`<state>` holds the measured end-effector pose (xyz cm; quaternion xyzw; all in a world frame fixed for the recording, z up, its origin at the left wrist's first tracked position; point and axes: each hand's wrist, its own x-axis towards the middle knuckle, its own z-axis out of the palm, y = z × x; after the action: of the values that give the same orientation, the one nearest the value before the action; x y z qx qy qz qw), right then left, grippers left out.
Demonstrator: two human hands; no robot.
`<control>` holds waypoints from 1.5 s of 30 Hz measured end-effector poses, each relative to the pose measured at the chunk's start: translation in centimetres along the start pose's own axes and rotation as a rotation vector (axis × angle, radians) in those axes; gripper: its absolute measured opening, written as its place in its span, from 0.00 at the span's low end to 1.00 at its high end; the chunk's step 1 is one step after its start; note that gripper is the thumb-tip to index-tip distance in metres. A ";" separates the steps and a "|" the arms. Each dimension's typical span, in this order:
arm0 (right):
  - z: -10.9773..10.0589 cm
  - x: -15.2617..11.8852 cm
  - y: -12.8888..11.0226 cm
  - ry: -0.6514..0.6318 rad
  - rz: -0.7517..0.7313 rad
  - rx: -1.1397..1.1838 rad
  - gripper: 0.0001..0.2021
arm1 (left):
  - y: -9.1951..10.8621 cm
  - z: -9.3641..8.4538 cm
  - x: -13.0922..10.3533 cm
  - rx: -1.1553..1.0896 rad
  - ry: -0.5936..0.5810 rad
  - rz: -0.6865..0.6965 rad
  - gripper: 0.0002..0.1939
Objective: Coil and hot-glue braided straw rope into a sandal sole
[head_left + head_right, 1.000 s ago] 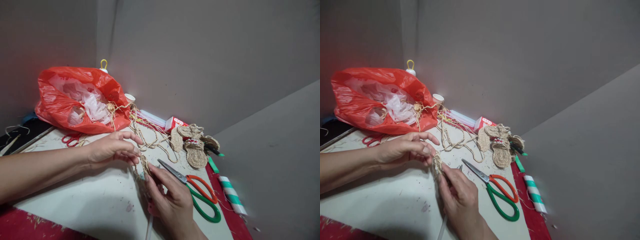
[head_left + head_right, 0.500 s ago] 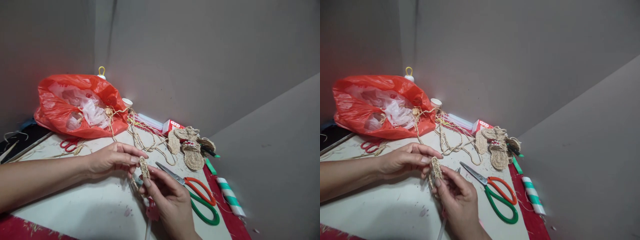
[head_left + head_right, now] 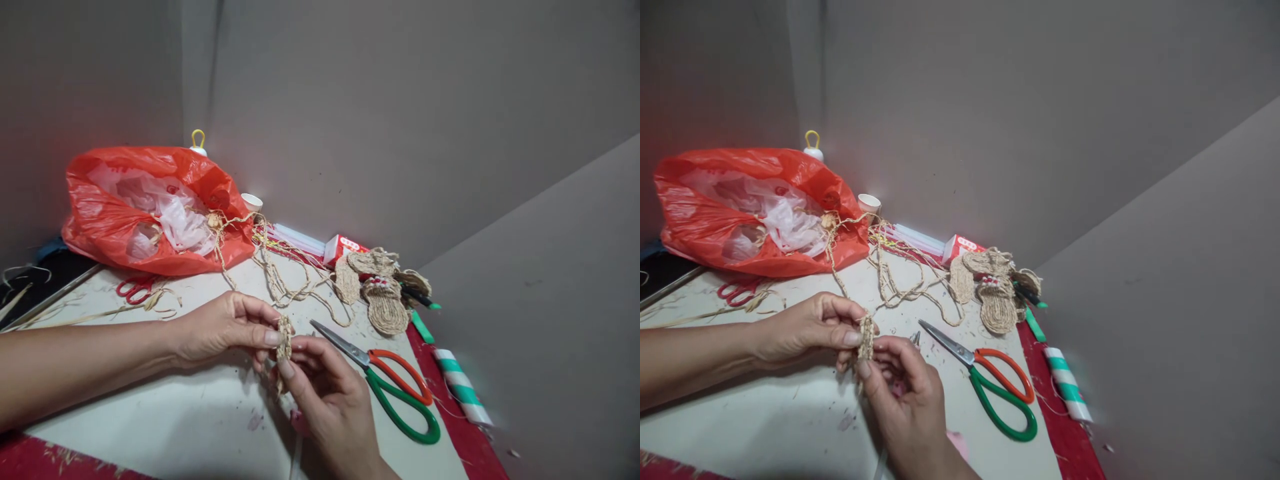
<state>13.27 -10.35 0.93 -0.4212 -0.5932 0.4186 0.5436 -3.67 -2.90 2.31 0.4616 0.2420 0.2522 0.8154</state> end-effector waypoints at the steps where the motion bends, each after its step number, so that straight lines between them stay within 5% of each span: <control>1: 0.0 0.0 0.0 -0.001 -0.004 -0.020 0.04 | 0.0 0.0 0.0 -0.001 0.015 0.005 0.12; 45: -0.5 0.2 0.0 -0.078 0.030 -0.346 0.10 | -0.6 0.9 -0.5 0.138 0.116 0.093 0.09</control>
<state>13.74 -10.11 1.03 -0.5006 -0.6708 0.3343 0.4333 -3.33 -4.04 2.22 0.5118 0.2840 0.2987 0.7537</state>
